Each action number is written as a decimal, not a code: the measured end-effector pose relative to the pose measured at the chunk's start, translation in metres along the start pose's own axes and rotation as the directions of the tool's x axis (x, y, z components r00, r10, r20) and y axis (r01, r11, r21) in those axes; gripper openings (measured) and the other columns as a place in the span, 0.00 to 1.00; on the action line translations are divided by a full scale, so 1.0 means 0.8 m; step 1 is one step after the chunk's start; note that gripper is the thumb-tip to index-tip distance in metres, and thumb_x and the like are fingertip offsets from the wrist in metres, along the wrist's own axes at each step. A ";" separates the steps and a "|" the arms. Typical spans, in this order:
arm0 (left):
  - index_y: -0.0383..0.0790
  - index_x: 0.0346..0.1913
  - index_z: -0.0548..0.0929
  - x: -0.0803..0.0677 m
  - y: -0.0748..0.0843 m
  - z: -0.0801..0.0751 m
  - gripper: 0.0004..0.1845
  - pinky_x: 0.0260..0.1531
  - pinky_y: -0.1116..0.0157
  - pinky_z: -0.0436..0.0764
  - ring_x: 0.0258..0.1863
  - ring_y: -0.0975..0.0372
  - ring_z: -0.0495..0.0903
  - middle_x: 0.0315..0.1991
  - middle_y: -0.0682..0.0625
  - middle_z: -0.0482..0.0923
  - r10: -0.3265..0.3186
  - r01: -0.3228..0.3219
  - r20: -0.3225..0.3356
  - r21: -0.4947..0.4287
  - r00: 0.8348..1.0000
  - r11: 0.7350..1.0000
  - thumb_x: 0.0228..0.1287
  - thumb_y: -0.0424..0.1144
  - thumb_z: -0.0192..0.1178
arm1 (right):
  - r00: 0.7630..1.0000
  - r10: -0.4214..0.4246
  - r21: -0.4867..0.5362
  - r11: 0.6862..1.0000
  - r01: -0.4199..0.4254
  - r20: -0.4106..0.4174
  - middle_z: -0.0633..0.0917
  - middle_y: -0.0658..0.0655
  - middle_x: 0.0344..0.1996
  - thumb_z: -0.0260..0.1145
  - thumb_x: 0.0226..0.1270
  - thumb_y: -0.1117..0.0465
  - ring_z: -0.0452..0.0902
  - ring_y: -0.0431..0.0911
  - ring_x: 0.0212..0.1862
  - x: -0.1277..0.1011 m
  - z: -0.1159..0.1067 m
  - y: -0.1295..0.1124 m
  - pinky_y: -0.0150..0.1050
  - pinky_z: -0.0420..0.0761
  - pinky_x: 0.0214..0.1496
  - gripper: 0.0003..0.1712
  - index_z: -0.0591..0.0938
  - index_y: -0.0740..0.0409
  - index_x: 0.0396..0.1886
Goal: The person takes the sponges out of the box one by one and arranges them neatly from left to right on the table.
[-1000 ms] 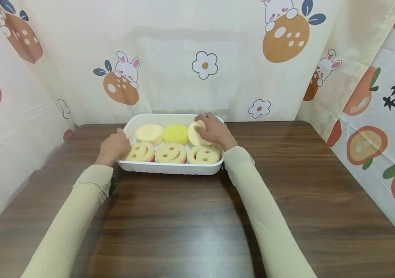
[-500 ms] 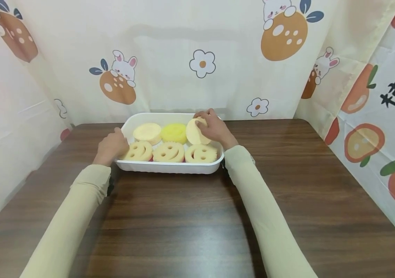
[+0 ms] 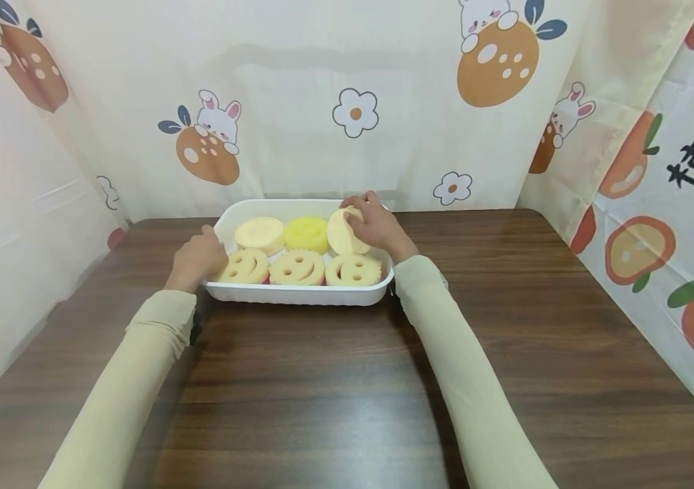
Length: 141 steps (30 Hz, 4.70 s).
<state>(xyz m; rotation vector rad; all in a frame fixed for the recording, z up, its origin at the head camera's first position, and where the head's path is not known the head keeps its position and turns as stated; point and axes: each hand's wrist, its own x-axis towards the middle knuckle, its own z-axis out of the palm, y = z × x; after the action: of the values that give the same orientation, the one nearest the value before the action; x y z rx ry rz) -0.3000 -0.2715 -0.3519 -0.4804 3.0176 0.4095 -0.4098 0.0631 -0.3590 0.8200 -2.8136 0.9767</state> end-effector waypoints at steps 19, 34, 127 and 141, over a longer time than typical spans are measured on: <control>0.23 0.69 0.53 0.000 -0.002 0.003 0.32 0.49 0.43 0.77 0.48 0.41 0.80 0.51 0.29 0.76 0.003 -0.003 -0.009 0.005 1.000 1.000 0.68 0.39 0.45 | 0.999 -0.033 -0.017 0.999 0.033 -0.010 0.73 0.63 0.55 0.51 0.78 0.52 0.71 0.56 0.55 -0.001 0.002 0.001 0.55 0.70 0.65 0.22 0.75 0.55 0.65; 0.22 0.72 0.50 0.000 -0.004 0.002 0.34 0.52 0.43 0.77 0.50 0.41 0.79 0.54 0.27 0.75 0.008 -0.008 -0.008 0.005 1.000 1.000 0.69 0.38 0.44 | 0.999 -0.040 -0.021 0.999 0.039 -0.035 0.72 0.63 0.59 0.51 0.78 0.53 0.71 0.56 0.58 0.001 -0.001 -0.003 0.53 0.69 0.67 0.22 0.74 0.57 0.65; 0.23 0.64 0.58 -0.001 0.001 0.002 0.25 0.49 0.42 0.78 0.51 0.38 0.80 0.52 0.27 0.76 0.022 -0.021 -0.047 0.011 0.999 1.000 0.70 0.37 0.41 | 0.940 0.089 0.183 0.983 -0.029 -0.329 0.71 0.67 0.55 0.46 0.79 0.55 0.67 0.56 0.55 -0.032 -0.060 0.007 0.52 0.66 0.66 0.22 0.74 0.62 0.63; 0.23 0.66 0.58 0.002 -0.001 0.002 0.27 0.49 0.42 0.78 0.51 0.38 0.80 0.52 0.27 0.76 0.021 -0.020 -0.049 0.017 0.999 1.000 0.71 0.37 0.42 | 0.932 0.110 0.175 0.983 -0.051 -0.346 0.70 0.68 0.53 0.41 0.79 0.58 0.66 0.55 0.52 -0.037 -0.079 0.010 0.49 0.67 0.59 0.23 0.73 0.65 0.61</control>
<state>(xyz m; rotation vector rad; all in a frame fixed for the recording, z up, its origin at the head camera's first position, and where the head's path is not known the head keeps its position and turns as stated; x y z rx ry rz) -0.3012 -0.2724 -0.3541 -0.4656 3.0733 0.3800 -0.3959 0.1196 -0.3194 0.4803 -2.4985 1.2407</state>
